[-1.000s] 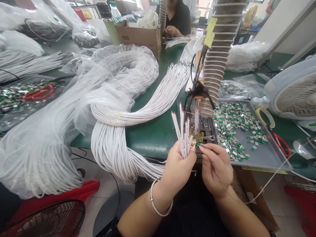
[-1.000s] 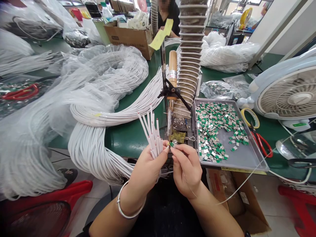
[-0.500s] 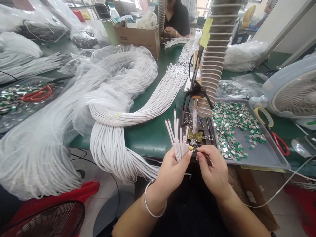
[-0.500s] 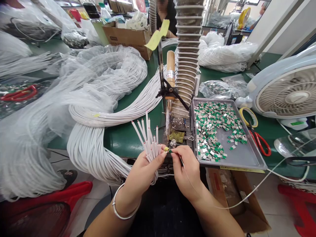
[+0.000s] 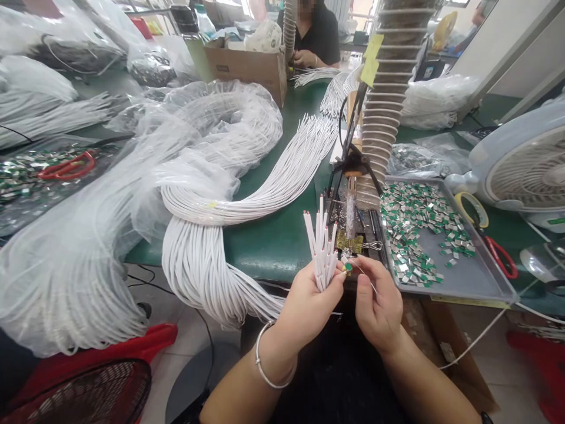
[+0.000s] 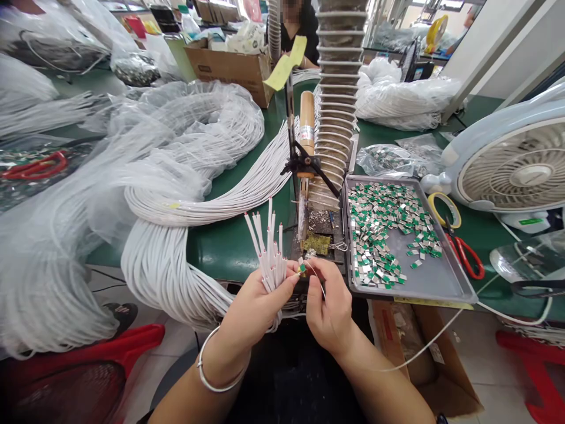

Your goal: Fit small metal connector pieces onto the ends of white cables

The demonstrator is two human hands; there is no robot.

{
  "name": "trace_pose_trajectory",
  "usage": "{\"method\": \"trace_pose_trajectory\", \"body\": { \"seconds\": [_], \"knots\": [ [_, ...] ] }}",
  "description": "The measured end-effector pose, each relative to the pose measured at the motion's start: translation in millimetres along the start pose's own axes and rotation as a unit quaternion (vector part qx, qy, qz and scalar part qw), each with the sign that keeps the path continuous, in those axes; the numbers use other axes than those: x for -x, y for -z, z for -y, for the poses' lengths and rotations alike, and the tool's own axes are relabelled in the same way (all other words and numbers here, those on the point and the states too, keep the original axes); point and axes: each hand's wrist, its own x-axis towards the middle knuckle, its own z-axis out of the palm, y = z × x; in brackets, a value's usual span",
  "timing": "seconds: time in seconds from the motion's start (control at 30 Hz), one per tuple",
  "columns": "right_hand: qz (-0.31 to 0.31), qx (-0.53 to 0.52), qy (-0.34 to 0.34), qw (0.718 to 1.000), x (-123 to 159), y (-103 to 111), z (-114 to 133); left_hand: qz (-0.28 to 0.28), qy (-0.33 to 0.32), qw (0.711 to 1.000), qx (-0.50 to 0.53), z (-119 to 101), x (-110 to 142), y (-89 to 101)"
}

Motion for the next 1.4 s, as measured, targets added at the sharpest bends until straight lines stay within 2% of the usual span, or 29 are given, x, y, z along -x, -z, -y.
{"method": "trace_pose_trajectory", "body": {
  "seconds": [0.1, 0.17, 0.53, 1.4],
  "knots": [
    [-0.034, -0.037, -0.048, 0.998, 5, -1, -1, -0.011, 0.005, 1.000, -0.011, -3, -1, -2.8],
    [-0.045, -0.042, -0.058, 0.996, 6, 0, -3, -0.022, 0.006, 1.000, -0.018, -6, -1, -4.6],
    [-0.030, -0.058, 0.015, 0.998, -3, 0, -8, -0.062, -0.008, 0.996, -0.069, -14, -8, -10.5],
    [-0.063, -0.020, 0.029, 0.997, -11, -4, -4, -0.090, -0.041, 0.991, -0.090, -24, -8, -12.3]
  ]
}}
